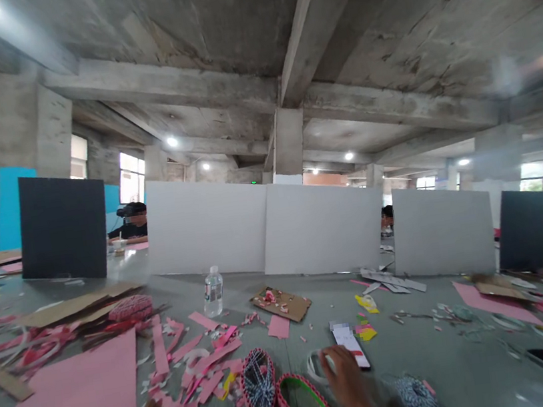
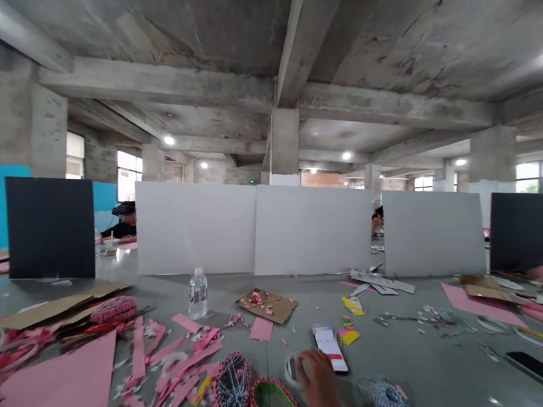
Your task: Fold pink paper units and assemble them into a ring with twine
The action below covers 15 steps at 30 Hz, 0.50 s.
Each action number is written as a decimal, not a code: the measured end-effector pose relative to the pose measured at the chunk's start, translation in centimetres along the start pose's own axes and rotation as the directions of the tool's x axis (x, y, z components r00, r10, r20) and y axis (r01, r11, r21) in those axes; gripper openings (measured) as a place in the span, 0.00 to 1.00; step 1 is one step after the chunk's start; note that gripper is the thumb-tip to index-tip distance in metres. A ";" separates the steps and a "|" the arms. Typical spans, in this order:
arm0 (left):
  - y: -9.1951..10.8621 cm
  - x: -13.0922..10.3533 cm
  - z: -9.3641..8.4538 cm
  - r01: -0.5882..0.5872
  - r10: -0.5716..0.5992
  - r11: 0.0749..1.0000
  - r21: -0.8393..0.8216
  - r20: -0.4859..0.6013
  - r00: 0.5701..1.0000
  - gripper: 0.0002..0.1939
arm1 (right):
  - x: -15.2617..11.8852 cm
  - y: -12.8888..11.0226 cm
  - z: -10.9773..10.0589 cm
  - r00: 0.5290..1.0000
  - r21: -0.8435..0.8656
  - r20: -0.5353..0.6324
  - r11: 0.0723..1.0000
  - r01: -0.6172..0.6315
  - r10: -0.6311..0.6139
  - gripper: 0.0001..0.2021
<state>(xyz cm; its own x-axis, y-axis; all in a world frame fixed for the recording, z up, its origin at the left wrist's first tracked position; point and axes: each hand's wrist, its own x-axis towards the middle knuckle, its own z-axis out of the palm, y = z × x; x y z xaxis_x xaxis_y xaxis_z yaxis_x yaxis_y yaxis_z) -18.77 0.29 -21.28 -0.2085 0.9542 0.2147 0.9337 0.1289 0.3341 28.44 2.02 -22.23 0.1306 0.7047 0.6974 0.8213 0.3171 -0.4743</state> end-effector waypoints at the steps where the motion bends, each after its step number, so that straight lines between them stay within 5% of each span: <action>1: -0.1 0.0 0.1 -0.005 0.005 1.000 -0.002 0.014 1.000 0.28 | -0.2 -1.1 0.5 1.000 0.016 0.016 1.000 0.016 -0.016 0.32; 5: 0.5 -0.6 -0.6 -0.094 0.090 0.994 0.058 0.056 0.994 0.29 | -1.1 -3.4 1.2 0.998 0.062 0.052 0.998 0.034 -0.037 0.33; 10: 0.7 -0.7 -0.5 -0.127 0.129 0.987 0.102 -0.007 0.992 0.28 | -1.5 -2.9 -0.3 0.996 0.101 0.093 0.995 0.004 -0.014 0.35; 15: 0.0 -0.1 0.6 -0.138 0.144 0.984 0.115 -0.044 0.989 0.27 | -1.7 -2.9 -0.6 0.989 0.160 0.137 0.986 0.038 -0.060 0.25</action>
<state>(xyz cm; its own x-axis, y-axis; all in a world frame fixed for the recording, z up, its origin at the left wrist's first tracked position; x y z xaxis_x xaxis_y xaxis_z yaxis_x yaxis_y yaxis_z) -18.58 0.38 -21.82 -0.0850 0.9500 0.3005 0.9808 0.0266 0.1932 26.13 -0.43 -21.68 0.0034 0.7646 0.6445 0.7259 0.4414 -0.5274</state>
